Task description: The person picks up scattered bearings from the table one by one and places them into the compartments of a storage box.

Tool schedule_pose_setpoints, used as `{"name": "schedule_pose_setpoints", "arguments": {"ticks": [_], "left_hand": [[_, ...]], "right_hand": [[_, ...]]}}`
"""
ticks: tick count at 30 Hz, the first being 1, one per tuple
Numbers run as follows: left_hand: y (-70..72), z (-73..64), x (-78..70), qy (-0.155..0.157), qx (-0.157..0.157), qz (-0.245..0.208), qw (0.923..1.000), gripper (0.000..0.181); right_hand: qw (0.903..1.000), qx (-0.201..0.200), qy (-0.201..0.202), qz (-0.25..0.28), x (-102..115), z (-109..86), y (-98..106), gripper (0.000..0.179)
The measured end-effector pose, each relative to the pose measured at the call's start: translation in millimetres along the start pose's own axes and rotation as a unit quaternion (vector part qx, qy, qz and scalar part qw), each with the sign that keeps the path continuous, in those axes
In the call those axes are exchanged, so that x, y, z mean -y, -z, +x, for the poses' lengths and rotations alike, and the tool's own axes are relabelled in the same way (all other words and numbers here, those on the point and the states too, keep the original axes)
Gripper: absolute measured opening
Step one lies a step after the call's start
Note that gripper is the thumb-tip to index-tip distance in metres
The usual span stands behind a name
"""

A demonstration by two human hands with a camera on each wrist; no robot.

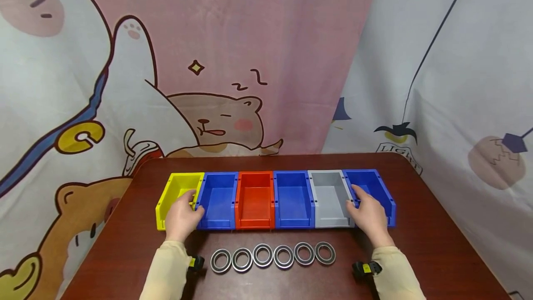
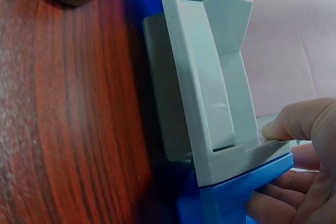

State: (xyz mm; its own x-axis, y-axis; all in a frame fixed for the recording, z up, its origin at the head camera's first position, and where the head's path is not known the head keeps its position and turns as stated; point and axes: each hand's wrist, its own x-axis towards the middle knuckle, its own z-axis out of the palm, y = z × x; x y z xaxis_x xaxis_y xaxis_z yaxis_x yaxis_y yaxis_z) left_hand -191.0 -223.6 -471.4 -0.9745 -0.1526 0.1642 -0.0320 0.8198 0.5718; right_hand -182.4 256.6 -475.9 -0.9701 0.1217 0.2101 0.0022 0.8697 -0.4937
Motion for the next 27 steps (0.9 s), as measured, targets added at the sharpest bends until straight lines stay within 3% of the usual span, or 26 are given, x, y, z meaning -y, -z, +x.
{"name": "schedule_pose_setpoints", "arguments": {"ticks": [13, 20, 27], "left_hand": [[-0.8, -2.7, -3.5, 0.010, -0.003, 0.009, 0.9999, 0.054], [-0.1, -3.1, -4.6, 0.012, 0.006, 0.018, 0.9998, 0.054], [0.0, -2.8, -4.2, 0.003, 0.003, 0.016, 0.9999, 0.053]], "right_hand": [[0.9997, -0.016, 0.014, -0.010, -0.6, 8.1, -7.9, 0.054], [1.0000, -0.003, -0.001, -0.009, 2.4, 7.2, -6.4, 0.054], [0.9993, 0.024, 0.024, 0.014, -0.1, 1.0, -0.4, 0.058]]}}
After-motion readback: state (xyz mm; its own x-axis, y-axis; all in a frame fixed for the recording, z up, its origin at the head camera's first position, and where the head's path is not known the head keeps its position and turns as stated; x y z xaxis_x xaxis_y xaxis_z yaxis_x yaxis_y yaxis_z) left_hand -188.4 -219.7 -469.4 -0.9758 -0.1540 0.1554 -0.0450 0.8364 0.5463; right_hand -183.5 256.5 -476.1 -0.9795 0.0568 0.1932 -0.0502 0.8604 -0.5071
